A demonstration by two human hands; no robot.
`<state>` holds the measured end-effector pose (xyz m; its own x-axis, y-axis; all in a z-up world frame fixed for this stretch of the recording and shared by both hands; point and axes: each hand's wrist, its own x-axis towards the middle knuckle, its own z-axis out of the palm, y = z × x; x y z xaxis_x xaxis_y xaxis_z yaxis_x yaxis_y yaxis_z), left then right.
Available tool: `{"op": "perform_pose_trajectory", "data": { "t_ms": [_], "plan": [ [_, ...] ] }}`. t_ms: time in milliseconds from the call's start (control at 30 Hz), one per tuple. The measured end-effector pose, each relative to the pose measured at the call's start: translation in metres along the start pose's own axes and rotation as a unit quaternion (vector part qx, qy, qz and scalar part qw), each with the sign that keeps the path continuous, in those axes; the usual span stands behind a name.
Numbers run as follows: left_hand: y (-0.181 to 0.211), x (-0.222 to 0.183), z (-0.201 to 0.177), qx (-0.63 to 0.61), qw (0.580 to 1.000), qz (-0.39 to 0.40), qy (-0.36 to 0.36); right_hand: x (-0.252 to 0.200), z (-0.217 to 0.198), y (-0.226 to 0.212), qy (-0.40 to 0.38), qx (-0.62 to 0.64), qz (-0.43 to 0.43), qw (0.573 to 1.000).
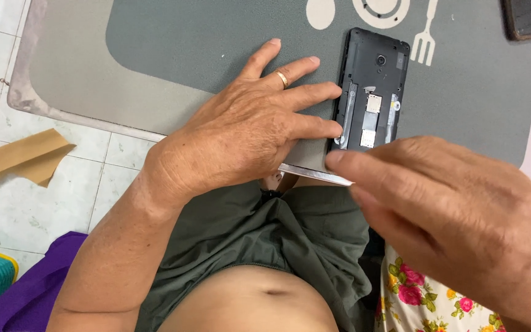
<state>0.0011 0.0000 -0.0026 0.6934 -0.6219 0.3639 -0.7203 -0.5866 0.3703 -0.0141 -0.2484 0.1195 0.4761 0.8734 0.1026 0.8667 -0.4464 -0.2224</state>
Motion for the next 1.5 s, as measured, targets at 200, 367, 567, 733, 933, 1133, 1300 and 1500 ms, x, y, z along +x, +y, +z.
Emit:
{"op": "perform_pose_trajectory", "data": {
  "t_ms": [200,367,567,733,933,1133,1300,1500],
  "plan": [
    [-0.001,-0.001,0.001,0.011,1.0,0.0,0.001,-0.002,-0.001,0.002,0.012,-0.022,0.017,1.0],
    [0.002,-0.002,-0.001,0.003,0.999,0.007,0.046,-0.012,-0.005,0.01,0.005,-0.103,0.037,0.994],
    [0.001,0.0,0.0,-0.018,0.999,-0.004,0.033,-0.006,-0.005,0.005,-0.014,-0.07,0.012,0.997],
    [0.004,0.0,-0.002,-0.012,0.999,-0.002,0.053,-0.009,-0.005,0.004,-0.005,-0.081,0.034,0.996],
    [0.004,-0.002,-0.004,-0.018,0.998,0.001,0.054,-0.011,-0.005,0.005,-0.039,-0.131,0.056,0.989],
    [0.004,-0.001,-0.004,-0.015,0.999,0.001,0.05,-0.008,-0.006,0.002,-0.022,-0.117,0.066,0.991],
    [0.005,-0.001,-0.005,-0.019,0.999,0.0,0.051,-0.008,-0.005,0.001,-0.033,-0.176,0.087,0.98],
    [0.004,-0.001,-0.003,-0.014,0.998,0.0,0.056,-0.007,-0.006,0.0,-0.019,-0.123,0.066,0.99]
  ]
}}
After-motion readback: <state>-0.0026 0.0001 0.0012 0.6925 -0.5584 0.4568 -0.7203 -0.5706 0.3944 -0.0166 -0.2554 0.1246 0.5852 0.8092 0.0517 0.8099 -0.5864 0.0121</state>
